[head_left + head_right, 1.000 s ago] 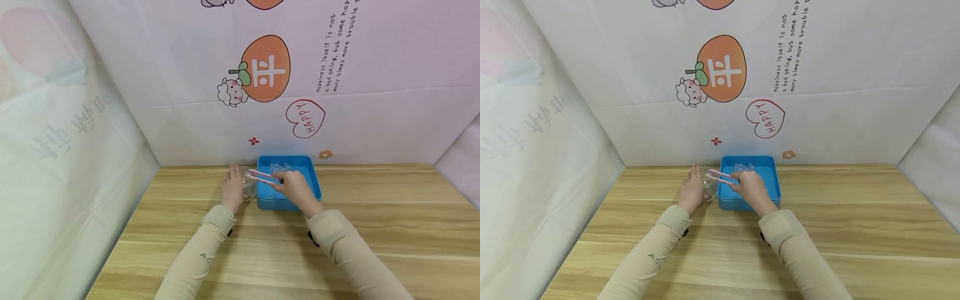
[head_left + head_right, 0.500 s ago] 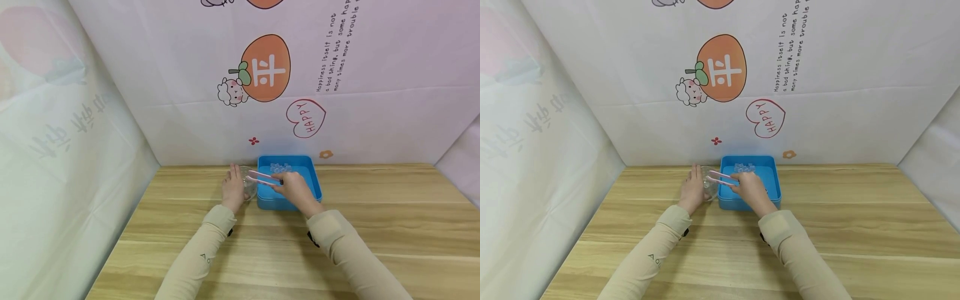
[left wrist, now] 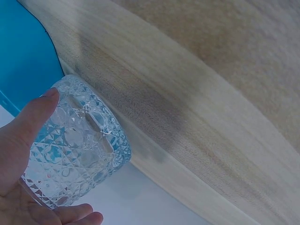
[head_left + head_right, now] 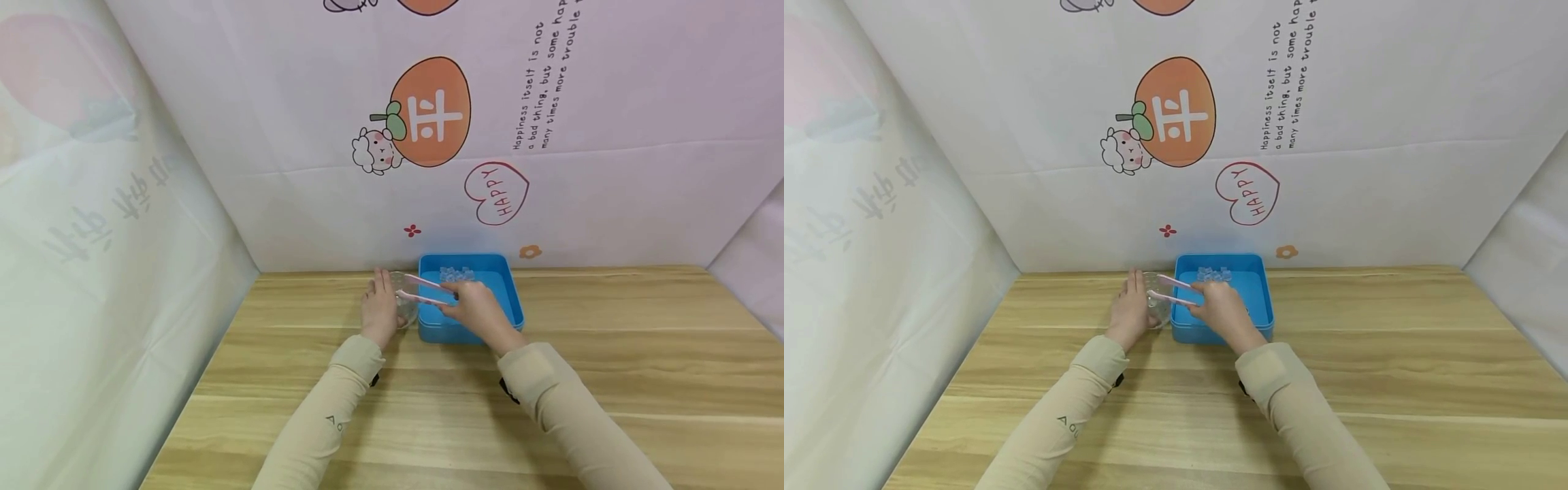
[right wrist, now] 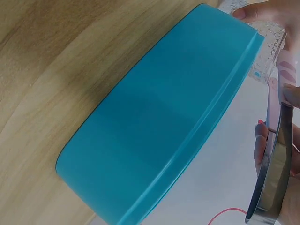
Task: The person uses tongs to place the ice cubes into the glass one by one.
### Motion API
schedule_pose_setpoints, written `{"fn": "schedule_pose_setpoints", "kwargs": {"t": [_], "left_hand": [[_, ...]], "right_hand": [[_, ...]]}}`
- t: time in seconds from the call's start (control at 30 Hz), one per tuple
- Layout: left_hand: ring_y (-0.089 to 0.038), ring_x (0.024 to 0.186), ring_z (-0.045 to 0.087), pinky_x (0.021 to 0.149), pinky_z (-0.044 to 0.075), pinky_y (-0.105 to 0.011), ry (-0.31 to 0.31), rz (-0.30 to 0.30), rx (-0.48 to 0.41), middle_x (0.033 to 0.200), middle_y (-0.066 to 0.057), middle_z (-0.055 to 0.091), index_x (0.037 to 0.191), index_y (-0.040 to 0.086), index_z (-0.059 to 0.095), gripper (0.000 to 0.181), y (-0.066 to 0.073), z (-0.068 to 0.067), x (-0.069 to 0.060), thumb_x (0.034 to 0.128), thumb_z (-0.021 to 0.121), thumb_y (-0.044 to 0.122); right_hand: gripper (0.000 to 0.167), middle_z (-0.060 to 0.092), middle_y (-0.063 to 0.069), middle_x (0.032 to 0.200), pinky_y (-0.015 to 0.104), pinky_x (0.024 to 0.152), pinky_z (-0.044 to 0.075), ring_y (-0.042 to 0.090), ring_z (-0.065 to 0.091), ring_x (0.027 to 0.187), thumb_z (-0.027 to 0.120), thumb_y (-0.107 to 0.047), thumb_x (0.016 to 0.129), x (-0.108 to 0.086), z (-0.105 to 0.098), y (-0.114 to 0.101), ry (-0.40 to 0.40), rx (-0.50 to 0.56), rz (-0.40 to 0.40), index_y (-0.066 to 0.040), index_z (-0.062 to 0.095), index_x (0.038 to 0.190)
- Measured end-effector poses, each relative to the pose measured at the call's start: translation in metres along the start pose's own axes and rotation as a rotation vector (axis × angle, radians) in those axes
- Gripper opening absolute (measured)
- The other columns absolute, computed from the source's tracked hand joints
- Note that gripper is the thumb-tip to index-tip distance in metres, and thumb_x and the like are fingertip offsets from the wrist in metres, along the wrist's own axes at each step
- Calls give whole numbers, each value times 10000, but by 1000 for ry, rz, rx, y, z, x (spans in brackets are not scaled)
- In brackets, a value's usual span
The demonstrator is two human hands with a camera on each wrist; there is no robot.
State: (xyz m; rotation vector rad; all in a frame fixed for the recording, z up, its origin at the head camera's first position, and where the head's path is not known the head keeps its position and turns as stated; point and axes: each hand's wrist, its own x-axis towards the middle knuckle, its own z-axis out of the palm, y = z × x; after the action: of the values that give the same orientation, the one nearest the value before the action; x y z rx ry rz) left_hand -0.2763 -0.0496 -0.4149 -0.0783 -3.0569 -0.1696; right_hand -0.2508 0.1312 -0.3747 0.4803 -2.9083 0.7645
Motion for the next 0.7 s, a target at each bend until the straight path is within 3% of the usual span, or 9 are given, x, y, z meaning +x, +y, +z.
{"fn": "schedule_pose_setpoints", "kwargs": {"t": [0.3,0.53,0.7], "left_hand": [[-325,1382,398,1080,424,-412,4,-2,9,1570,-198,233,1489,-37,202,1109,-1,0,0,684,843,376],[-334,1382,396,1088,416,-420,4,-6,-12,1571,-202,225,1490,-39,192,1111,-1,0,1,687,845,366],[-335,1390,382,1098,406,-421,-11,-6,-24,1577,-200,209,1495,-35,178,1106,-1,-1,0,699,837,359]], "right_hand": [[474,670,244,1142,406,716,592,338,682,945,729,-209,842,3,-8,9,112,19,28,10,616,1246],[472,676,260,1093,367,631,556,297,646,783,729,-203,841,6,-14,25,194,11,77,35,615,1232],[467,658,289,1118,426,725,574,360,649,874,708,-189,859,6,-14,34,177,6,136,71,599,1232]]}}
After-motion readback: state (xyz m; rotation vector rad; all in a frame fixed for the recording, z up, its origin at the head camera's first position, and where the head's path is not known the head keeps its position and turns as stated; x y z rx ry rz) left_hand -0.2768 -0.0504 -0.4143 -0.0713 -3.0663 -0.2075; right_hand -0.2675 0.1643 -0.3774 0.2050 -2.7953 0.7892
